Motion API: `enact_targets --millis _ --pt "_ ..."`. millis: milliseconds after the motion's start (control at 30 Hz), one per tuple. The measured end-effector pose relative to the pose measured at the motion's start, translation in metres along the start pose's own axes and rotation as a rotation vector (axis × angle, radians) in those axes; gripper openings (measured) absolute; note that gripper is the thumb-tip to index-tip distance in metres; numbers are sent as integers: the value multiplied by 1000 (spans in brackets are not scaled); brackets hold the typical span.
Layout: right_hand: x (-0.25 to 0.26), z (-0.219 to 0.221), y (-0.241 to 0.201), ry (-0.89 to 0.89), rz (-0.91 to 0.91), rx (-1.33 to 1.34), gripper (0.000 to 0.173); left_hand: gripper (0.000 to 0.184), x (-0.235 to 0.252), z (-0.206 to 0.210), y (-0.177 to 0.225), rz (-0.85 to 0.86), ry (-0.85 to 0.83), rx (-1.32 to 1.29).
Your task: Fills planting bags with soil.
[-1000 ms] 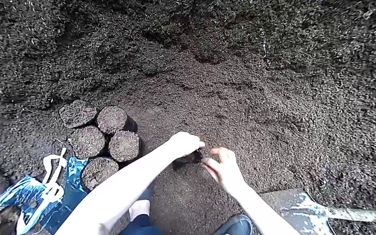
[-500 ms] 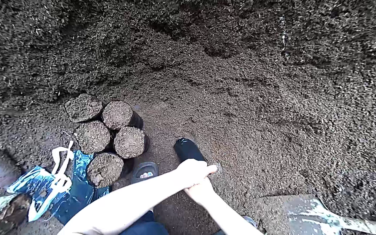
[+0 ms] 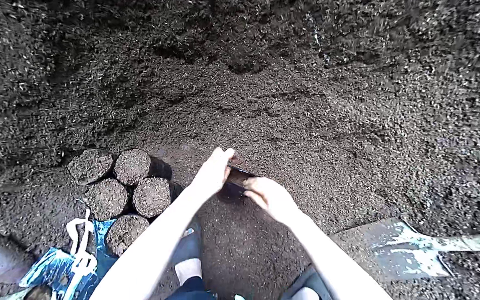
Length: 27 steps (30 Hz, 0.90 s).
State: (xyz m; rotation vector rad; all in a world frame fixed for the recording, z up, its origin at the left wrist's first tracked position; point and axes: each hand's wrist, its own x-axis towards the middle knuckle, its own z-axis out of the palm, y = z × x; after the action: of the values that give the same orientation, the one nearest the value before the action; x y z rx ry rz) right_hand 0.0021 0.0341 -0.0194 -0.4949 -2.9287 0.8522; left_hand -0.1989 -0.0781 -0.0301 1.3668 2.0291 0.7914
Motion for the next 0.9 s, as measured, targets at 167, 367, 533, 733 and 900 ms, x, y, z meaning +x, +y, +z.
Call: enact_targets --millis 167,367,533,733,900 --pt "-58 40 92 569 1088 1106 53 19 1 1 0 -85 -53 111" --pt "-5 74 144 1048 1125 1886 85 32 9 -17 8 -109 -333 155" --pt "58 71 163 1192 978 2072 92 57 5 -24 16 -238 -448 116" --pt "111 48 182 1115 707 2164 88 76 8 -18 21 -240 -452 -112" --pt "88 38 161 1082 833 2108 73 78 26 -16 36 -294 -482 -168"
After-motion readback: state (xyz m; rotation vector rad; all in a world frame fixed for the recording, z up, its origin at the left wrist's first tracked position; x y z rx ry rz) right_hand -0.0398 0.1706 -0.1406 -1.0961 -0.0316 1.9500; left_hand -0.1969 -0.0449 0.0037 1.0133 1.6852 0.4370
